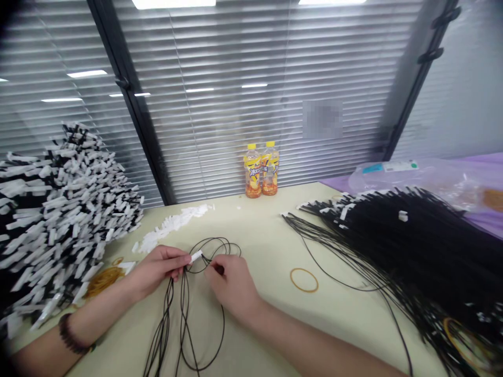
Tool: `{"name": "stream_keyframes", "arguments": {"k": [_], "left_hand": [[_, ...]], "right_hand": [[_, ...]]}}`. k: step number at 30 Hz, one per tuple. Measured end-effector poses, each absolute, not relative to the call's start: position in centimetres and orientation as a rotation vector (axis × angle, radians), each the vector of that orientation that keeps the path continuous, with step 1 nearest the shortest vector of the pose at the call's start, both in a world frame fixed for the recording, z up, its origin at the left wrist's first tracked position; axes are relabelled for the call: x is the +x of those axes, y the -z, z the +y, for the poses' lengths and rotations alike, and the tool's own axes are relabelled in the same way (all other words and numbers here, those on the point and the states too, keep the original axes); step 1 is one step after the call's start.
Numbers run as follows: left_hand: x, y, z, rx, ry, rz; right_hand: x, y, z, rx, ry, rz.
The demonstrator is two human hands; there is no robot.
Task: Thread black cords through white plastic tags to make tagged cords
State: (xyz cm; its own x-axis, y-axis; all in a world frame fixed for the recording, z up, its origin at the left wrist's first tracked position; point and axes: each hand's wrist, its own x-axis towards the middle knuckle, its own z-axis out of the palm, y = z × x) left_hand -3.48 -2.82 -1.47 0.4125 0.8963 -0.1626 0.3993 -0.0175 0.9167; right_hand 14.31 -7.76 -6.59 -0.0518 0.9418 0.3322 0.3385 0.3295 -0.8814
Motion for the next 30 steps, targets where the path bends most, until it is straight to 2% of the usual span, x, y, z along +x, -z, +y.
{"name": "stream_keyframes", "arguments": {"k": [6, 13, 17, 22, 30], "left_hand": [[-3.6, 1.5, -2.8, 1.731, -0.524, 1.161], [-3.7, 1.3, -3.1, 1.820, -0.417, 1.139], [-3.7, 1.3, -3.1, 1.874, -0.364, 1.120], [-3.5, 1.0, -3.3, 1.895, -0.314, 1.087], [-3.6, 1.0, -3.3, 1.911, -0.303, 1.093]], "right_hand": [[14.3, 6.3, -8.4, -1.209, -0.588, -1.758], [14.4, 6.6, -8.6, -1.348, -0.130, -2.010], [14.6, 7.1, -8.4, -1.276, 0.059, -2.004], [14.7, 7.4, -8.2, -1.040, 0.105, -1.985], [14.4, 7.4, -8.3, -0.891, 0.105, -2.042]]}}
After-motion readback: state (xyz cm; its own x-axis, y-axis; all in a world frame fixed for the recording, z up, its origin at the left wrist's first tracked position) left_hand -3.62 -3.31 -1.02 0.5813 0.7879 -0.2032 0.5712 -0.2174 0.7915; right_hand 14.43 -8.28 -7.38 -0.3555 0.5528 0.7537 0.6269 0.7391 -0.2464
